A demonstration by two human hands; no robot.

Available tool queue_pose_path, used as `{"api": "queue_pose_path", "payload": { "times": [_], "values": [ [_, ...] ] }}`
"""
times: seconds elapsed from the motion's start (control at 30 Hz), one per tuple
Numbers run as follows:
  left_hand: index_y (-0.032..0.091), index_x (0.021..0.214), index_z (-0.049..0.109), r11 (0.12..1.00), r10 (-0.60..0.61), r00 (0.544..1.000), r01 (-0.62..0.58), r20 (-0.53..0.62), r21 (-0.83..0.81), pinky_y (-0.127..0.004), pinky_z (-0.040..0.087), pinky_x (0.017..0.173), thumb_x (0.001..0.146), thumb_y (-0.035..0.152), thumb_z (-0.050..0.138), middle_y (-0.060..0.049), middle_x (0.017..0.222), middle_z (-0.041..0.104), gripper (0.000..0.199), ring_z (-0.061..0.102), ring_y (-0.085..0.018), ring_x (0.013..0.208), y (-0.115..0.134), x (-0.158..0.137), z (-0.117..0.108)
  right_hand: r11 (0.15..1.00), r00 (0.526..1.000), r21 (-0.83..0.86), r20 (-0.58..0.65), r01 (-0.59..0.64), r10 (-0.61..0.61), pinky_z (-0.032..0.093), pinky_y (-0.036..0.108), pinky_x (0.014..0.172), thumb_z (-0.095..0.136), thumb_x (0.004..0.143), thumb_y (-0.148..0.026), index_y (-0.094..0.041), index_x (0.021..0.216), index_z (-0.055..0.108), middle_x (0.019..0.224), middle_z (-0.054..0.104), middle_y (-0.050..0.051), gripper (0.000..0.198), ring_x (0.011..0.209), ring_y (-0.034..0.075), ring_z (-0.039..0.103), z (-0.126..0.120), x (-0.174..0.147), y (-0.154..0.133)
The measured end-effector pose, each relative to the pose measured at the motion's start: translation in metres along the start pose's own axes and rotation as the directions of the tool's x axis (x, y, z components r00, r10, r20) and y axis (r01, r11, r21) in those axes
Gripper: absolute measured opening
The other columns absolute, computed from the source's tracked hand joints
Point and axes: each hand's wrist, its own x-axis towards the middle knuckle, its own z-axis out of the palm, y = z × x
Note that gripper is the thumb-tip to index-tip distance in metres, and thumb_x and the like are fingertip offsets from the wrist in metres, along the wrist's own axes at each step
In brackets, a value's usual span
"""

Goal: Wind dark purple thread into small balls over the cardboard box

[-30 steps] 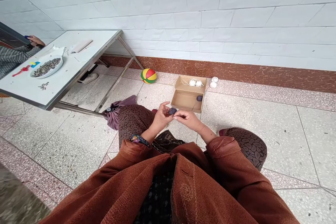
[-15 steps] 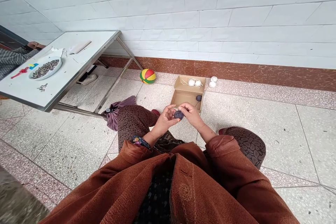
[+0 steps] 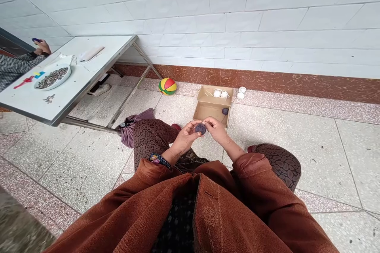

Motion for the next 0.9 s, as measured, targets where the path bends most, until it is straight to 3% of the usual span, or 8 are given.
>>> {"api": "queue_pose_path", "payload": {
  "times": [0.2,0.33,0.43,0.53,0.67,0.77,0.9],
  "values": [
    [0.019,0.107,0.069,0.985,-0.074,0.994,0.061,-0.076,-0.163,-0.03,0.052,0.085,0.067,0.02,0.089,-0.004,0.112,0.066,0.045,0.061,-0.015,0.098,0.004,0.0,0.001,0.993,0.998,-0.111,0.045,0.041,-0.036,0.039,0.027,0.06,0.057,0.092,-0.049,-0.022,0.083,0.06,0.068,0.055,-0.003,0.028,0.061,0.015,0.047,0.002,-0.001,0.007],
    [0.019,0.104,0.067,0.968,-0.084,0.991,0.056,-0.108,-0.244,-0.03,0.052,0.089,0.066,0.019,0.089,-0.004,0.114,0.067,0.044,0.063,-0.014,0.099,0.007,0.003,-0.002,0.945,0.982,-0.267,0.043,0.189,-0.184,0.043,0.029,0.067,0.055,0.093,-0.035,-0.023,0.082,0.059,0.075,0.06,0.0,0.018,0.068,0.017,0.053,0.001,-0.003,0.007],
    [0.019,0.103,0.064,0.969,-0.068,0.987,0.03,-0.149,-0.246,-0.03,0.052,0.089,0.067,0.024,0.09,-0.005,0.113,0.068,0.044,0.064,-0.014,0.099,0.007,0.006,-0.006,0.868,0.953,-0.393,0.124,0.302,-0.275,0.044,0.03,0.072,0.053,0.094,-0.026,-0.023,0.086,0.061,0.081,0.063,0.003,0.012,0.075,0.019,0.058,0.0,-0.005,0.007],
    [0.02,0.102,0.063,0.994,-0.018,0.979,-0.004,-0.203,-0.106,-0.026,0.053,0.078,0.066,0.03,0.091,-0.003,0.103,0.068,0.047,0.062,-0.013,0.089,0.004,0.008,-0.012,0.801,0.936,-0.485,0.204,0.352,-0.287,0.043,0.03,0.072,0.051,0.095,-0.021,-0.023,0.089,0.061,0.084,0.063,0.004,0.011,0.079,0.019,0.059,-0.001,-0.008,0.008],
    [0.02,0.116,0.066,0.97,0.074,0.979,-0.026,-0.192,0.243,-0.022,0.046,0.059,0.069,0.034,0.088,-0.001,0.094,0.065,0.054,0.055,-0.01,0.072,-0.001,0.007,-0.017,0.745,0.928,-0.557,0.267,0.367,-0.258,0.039,0.028,0.067,0.051,0.097,-0.021,-0.022,0.085,0.057,0.08,0.06,0.003,0.013,0.074,0.018,0.056,0.001,-0.01,0.012],
    [0.02,0.129,0.065,0.945,0.086,0.987,-0.037,-0.137,0.325,-0.023,0.048,0.061,0.072,0.036,0.085,-0.002,0.097,0.065,0.063,0.054,-0.01,0.071,-0.001,0.005,-0.016,0.732,0.934,-0.585,0.277,0.351,-0.227,0.036,0.027,0.064,0.053,0.096,-0.022,-0.022,0.082,0.054,0.078,0.058,0.001,0.014,0.07,0.017,0.053,0.001,-0.01,0.014],
    [0.022,0.136,0.063,0.955,0.074,0.995,-0.051,-0.071,0.291,-0.028,0.054,0.075,0.081,0.042,0.078,-0.004,0.106,0.065,0.061,0.06,-0.012,0.079,0.002,0.002,-0.013,0.752,0.942,-0.571,0.252,0.329,-0.22,0.036,0.027,0.065,0.054,0.094,-0.02,-0.022,0.08,0.052,0.076,0.057,0.001,0.015,0.071,0.018,0.054,-0.001,-0.01,0.014]
  ]
}}
